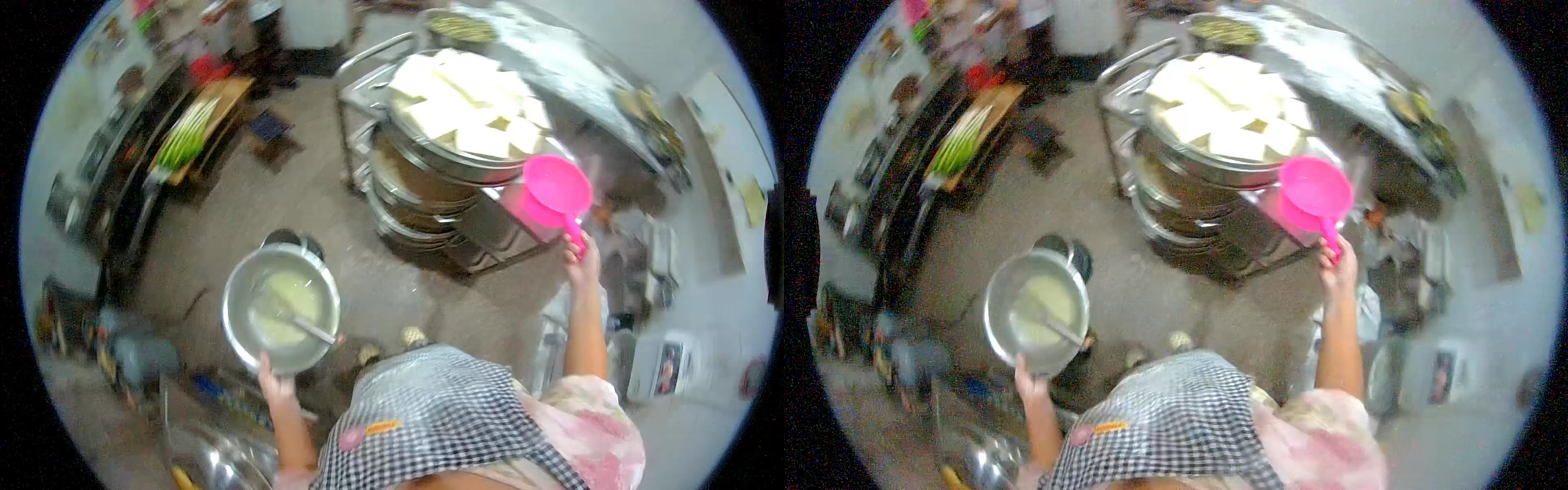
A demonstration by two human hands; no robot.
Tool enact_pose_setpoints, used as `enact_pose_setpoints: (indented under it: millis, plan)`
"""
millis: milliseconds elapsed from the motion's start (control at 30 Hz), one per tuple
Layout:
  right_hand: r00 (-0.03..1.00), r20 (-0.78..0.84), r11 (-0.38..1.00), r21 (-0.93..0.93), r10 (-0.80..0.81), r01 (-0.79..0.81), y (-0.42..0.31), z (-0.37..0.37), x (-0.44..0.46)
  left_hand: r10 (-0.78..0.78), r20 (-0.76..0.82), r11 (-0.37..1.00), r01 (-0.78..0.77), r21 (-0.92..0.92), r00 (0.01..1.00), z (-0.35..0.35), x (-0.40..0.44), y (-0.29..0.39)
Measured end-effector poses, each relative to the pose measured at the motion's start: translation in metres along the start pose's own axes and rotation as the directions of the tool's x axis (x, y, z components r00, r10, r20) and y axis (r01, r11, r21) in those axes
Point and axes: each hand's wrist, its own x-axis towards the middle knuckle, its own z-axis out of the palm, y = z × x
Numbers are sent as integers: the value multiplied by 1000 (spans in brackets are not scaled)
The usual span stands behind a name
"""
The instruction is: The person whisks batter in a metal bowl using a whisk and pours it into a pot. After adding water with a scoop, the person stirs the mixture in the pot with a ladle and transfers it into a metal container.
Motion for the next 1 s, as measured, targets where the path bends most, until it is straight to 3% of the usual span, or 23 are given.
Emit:
enact_pose_setpoints:
  millis: [33,67,100,133,167,300,400,500,567,633,700,733,767,800,833,900,1000]
  plan:
    - [991,-130,995,-92,-37,25,7,5,-1,-16,15,1000,16,23,1000,12,-7,-2]
    - [996,-90,1000,8,18,-18,15,-3,5,29,-99,996,-37,-81,995,13,0,-10]
    - [993,-68,994,68,94,-89,20,-15,13,68,-59,998,-68,1,996,18,-7,-15]
    - [986,42,983,88,161,-164,24,-17,8,75,-124,995,-83,-57,989,25,-5,-20]
    - [991,-11,980,151,133,-130,36,-32,27,79,-178,988,-100,-117,981,30,-1,-25]
    - [992,61,971,203,113,-124,68,-61,50,111,-190,975,-144,-170,976,43,-13,-37]
    - [999,18,977,210,42,-45,83,13,5,146,-168,960,-180,-213,975,32,-11,-43]
    - [913,70,896,176,401,-407,94,13,-20,170,-172,942,-211,-260,970,27,-13,-54]
    - [810,141,821,-32,569,-570,128,26,-42,200,-185,930,-245,-272,962,24,-16,-59]
    - [645,204,665,-397,736,-633,162,59,-58,222,-226,922,-279,-269,949,25,-24,-57]
    - [671,136,382,-894,729,-234,209,120,-73,234,-246,914,-299,-276,941,15,-24,-63]
    - [616,463,447,-873,637,194,234,134,-80,250,-252,904,-318,-286,935,10,-24,-65]
    - [420,734,470,-670,533,575,258,147,-88,267,-256,894,-338,-294,929,7,-24,-66]
    - [250,817,309,-453,520,836,271,178,-111,285,-281,879,-367,-304,916,4,-28,-63]
    - [58,842,135,-153,537,979,283,208,-133,284,-319,871,-382,-307,904,-4,-28,-63]
    - [-131,860,169,54,493,984,313,237,-159,281,-393,860,-412,-303,876,-20,-27,-63]
    - [-206,760,93,189,616,978,382,235,-177,323,-454,807,-492,-325,830,-39,-34,-50]
